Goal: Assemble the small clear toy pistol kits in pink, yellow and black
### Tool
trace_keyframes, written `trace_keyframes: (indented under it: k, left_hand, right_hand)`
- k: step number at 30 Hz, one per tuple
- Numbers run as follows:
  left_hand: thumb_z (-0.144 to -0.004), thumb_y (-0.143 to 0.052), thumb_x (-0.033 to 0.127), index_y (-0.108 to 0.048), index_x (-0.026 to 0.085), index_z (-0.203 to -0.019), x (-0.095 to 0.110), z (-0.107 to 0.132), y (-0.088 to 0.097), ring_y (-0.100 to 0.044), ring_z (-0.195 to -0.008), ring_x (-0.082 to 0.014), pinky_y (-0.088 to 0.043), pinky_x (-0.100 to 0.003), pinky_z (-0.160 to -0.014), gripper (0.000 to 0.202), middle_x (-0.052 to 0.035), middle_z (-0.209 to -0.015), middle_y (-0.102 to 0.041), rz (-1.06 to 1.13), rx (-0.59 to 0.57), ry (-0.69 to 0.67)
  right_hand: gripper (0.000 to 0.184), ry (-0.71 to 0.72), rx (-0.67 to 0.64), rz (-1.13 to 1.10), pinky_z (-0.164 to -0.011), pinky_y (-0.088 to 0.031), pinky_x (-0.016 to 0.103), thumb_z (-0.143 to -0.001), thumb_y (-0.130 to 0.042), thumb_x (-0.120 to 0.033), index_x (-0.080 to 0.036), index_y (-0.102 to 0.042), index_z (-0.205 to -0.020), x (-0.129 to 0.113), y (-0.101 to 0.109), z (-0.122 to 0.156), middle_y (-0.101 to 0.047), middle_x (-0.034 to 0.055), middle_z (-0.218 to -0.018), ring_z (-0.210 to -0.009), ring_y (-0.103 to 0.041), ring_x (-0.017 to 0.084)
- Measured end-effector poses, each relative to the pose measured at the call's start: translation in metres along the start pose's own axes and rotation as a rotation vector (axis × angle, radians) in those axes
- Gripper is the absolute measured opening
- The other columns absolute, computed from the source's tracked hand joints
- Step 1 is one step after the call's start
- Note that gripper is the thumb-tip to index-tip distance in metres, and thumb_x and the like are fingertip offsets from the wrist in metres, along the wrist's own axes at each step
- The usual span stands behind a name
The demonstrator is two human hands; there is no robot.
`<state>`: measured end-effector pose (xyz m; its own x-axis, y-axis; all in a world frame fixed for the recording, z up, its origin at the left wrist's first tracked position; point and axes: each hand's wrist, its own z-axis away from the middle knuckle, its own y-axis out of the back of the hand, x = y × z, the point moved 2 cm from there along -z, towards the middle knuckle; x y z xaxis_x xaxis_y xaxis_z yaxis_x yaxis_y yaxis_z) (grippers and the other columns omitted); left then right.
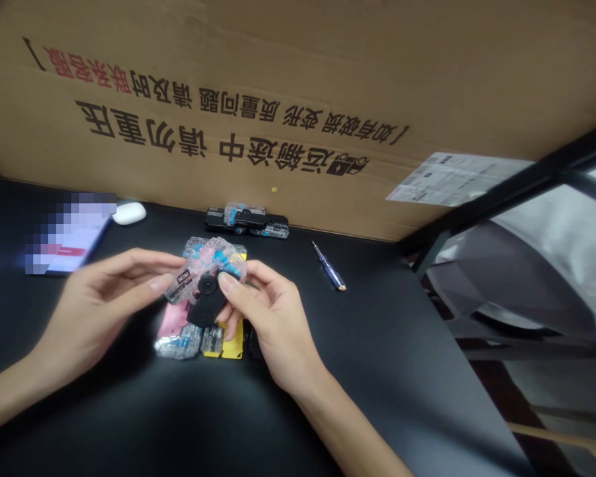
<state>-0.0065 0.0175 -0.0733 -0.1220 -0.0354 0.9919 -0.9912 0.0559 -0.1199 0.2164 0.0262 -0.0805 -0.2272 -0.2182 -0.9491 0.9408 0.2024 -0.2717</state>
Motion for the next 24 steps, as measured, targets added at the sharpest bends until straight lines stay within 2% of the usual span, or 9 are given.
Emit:
trace_keyframes:
  k: [7, 10, 18, 21, 24]
  left_hand:
    - [-0.093, -0.097, 0.030, -0.095, 0.029, -0.115, 0.0011, 0.0018, -0.0030, -0.089, -0.100, -0.0208, -0.074, -0.029, -0.098, 0.022, -0.0047, -0.115, -0.093, -0.033, -0.027, -0.007]
    - [-0.092, -0.098, 0.030, -0.095, 0.030, -0.115, -0.0004, 0.0019, -0.0039, -0.089, -0.097, -0.0204, -0.074, -0.027, -0.092, 0.023, -0.0046, -0.112, -0.093, -0.021, -0.033, 0.013]
    - [-0.091, -0.098, 0.035, -0.088, 0.030, -0.137, -0.0063, 0.0030, -0.0047, -0.086, -0.100, -0.0229, -0.072, -0.025, -0.080, 0.047, -0.0039, -0.095, -0.087, -0.031, -0.086, 0.100]
    - [-0.090, -0.100, 0.032, -0.084, 0.031, -0.144, -0.0066, 0.0048, -0.0046, -0.084, -0.102, -0.0210, -0.070, -0.024, -0.083, 0.057, -0.0042, -0.102, -0.086, -0.032, -0.109, 0.073]
    - [-0.088, -0.102, 0.027, -0.078, 0.035, -0.151, -0.0076, 0.0061, -0.0053, -0.083, -0.115, -0.0225, -0.068, -0.023, -0.085, 0.067, -0.0043, -0.111, -0.086, -0.019, -0.147, 0.048]
  right_hand:
    - [0.039, -0.005, 0.034, -0.038, -0.059, -0.057, 0.019, -0.094, -0.096, -0.052, -0.020, -0.077, -0.107, -0.0004, -0.0012, 0.0008, -0.079, -0.0010, -0.073, -0.052, -0.070, 0.009]
    - [0.039, -0.002, 0.040, -0.028, -0.059, -0.058, 0.019, -0.095, -0.096, -0.052, -0.020, -0.077, -0.107, -0.0005, -0.0021, 0.0008, -0.079, -0.0012, -0.073, -0.054, -0.071, 0.010]
    - [0.037, 0.010, 0.000, -0.036, -0.057, -0.061, 0.019, -0.096, -0.095, -0.050, -0.020, -0.079, -0.111, -0.0006, -0.0046, 0.0013, -0.082, 0.0014, -0.087, -0.054, -0.069, 0.008]
    - [0.038, -0.002, 0.008, -0.033, -0.054, -0.060, 0.019, -0.095, -0.095, -0.050, -0.020, -0.080, -0.112, -0.0015, -0.0055, 0.0023, -0.082, 0.0029, -0.093, -0.059, -0.070, 0.009]
    - [0.038, -0.018, 0.021, -0.028, -0.053, -0.060, 0.020, -0.095, -0.095, -0.051, -0.021, -0.079, -0.111, -0.0020, -0.0057, 0.0031, -0.080, 0.0044, -0.094, -0.066, -0.074, 0.013]
